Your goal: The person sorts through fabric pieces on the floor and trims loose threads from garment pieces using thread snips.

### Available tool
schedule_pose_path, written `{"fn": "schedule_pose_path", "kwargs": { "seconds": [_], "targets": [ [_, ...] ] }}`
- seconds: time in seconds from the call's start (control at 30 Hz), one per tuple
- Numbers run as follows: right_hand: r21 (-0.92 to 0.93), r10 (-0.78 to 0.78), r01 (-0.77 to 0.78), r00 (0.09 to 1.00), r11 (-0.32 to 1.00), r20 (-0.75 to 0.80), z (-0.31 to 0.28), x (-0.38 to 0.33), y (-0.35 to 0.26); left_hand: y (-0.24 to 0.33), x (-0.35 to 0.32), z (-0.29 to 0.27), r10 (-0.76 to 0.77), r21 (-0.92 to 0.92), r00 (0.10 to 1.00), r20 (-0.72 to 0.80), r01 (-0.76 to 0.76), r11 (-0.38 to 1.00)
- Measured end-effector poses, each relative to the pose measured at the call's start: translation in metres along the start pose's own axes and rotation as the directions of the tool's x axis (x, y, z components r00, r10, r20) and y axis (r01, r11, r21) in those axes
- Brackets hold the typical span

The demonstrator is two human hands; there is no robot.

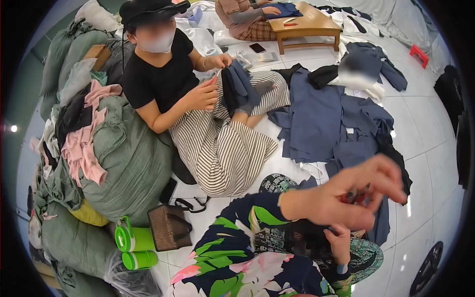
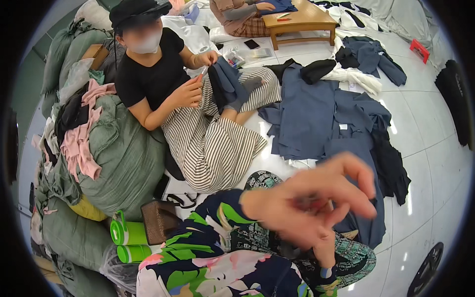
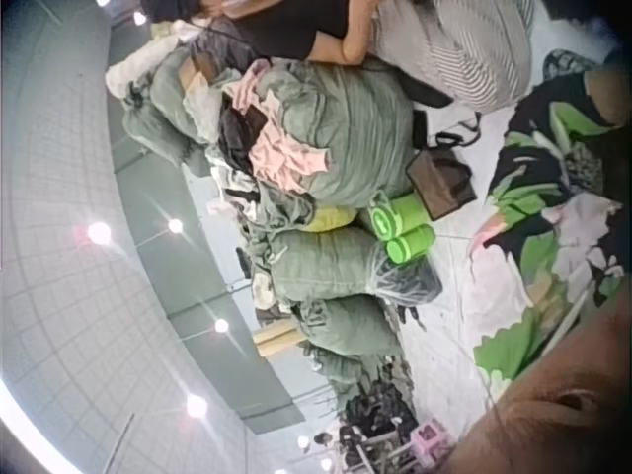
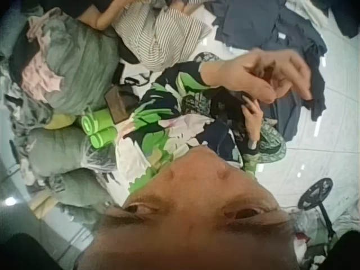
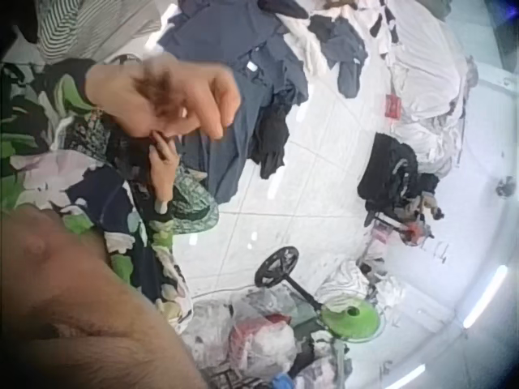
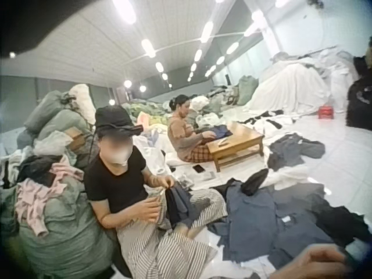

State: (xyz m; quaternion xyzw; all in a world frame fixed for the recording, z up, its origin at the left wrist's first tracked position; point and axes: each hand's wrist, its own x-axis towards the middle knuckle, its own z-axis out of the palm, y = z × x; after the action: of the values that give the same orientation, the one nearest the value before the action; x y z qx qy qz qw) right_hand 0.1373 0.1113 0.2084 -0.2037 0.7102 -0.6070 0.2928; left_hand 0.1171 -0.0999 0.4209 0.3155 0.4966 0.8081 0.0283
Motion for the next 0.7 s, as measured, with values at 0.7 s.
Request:
{"fn": "schedule_pose_path", "kwargs": {
  "seconds": [0.7],
  "targets": [
    [-0.028, -0.064, 0.062, 0.996, 0.998, -0.057, -0.011, -0.049, -0.049, -0.119, -0.115, 0.009, -0.132, 0.693, 0.924, -0.359, 0.359, 0.625]
  ]
}}
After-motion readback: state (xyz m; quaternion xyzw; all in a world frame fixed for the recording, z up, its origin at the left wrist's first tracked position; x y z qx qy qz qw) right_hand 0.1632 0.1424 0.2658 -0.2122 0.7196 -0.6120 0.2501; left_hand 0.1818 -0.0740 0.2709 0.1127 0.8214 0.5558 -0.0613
